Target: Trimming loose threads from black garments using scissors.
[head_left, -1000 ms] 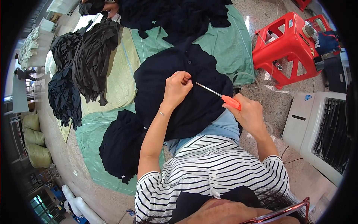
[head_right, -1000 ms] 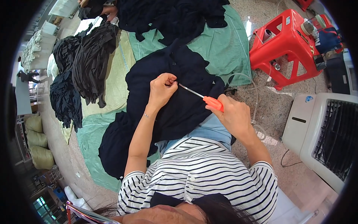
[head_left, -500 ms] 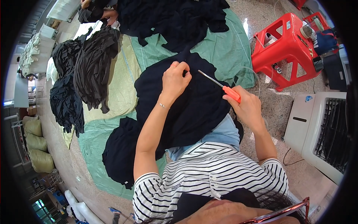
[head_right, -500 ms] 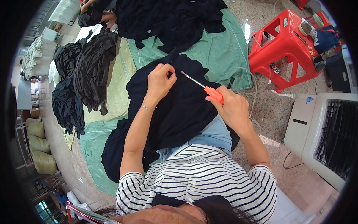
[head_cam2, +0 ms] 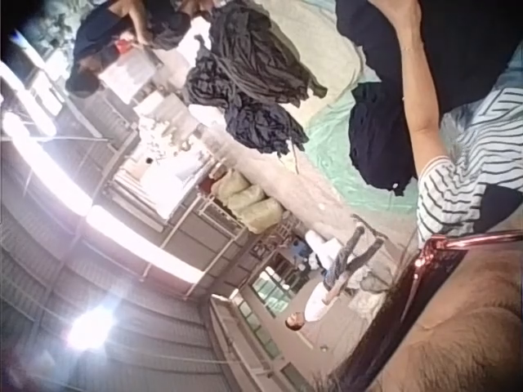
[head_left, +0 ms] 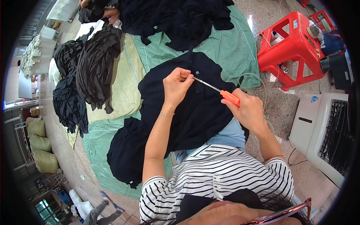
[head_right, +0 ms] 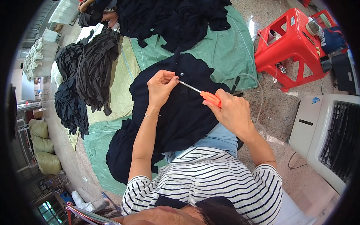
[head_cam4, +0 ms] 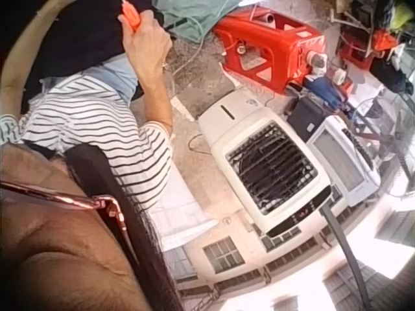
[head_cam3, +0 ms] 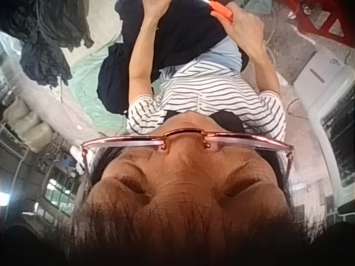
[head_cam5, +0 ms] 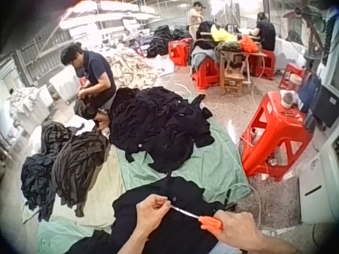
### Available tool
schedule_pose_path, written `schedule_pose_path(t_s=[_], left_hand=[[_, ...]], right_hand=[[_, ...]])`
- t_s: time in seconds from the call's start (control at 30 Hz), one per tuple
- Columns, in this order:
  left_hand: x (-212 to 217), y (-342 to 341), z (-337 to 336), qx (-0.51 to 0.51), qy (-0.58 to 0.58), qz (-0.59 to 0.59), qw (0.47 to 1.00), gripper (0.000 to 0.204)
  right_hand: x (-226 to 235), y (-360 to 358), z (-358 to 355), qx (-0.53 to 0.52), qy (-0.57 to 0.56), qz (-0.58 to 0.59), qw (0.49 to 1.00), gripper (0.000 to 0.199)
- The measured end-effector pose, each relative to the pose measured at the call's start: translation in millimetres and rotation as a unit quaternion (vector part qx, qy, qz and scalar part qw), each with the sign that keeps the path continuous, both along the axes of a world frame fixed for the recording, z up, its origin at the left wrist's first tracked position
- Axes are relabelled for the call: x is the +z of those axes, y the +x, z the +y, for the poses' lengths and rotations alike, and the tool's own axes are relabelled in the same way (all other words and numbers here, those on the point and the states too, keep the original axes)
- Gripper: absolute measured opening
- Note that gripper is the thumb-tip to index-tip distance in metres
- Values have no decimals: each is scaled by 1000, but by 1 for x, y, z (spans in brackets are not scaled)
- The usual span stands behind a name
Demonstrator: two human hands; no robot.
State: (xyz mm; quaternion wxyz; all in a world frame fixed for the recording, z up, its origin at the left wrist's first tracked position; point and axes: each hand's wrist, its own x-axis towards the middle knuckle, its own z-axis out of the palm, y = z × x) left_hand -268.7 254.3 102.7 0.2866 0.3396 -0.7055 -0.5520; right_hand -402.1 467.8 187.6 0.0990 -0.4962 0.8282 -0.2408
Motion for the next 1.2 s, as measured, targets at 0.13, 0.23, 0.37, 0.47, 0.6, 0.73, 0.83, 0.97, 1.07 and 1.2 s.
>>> schedule_pose_path(t_s=[0.13,0.23,0.37,0.47,0.6,0.73,0.83,0.97,1.07,1.2], left_hand=[[-4,-1,-3,-10,-6,-27,1000,17],[11,-5,0,-7,-50,-66,997,23],[20,-10,-3,-55,-219,-136,965,30],[11,-12,-5,-63,-291,-163,941,21],[7,-13,0,-7,-192,-148,970,14],[11,-13,2,-22,-190,-139,972,14],[5,-14,-5,-20,-186,-127,974,15],[40,-14,22,-120,-256,-99,954,12],[55,-18,36,-335,-346,-224,848,26],[54,-53,25,-469,-288,-413,725,30]], right_hand=[[-1,-1,-2,5,28,19,999,42],[-1,-3,0,-8,13,28,999,41],[1,-6,6,-35,-1,7,999,40],[-1,-4,10,-37,-5,-11,999,37],[-4,-3,10,-37,-10,-30,999,35],[-9,-4,-1,-30,5,-38,999,35],[-6,-7,0,-66,-15,-43,997,34],[-9,-14,29,-129,-31,-29,991,36],[-9,-12,55,-145,1,-53,988,35],[0,10,85,-137,27,-79,987,33]])
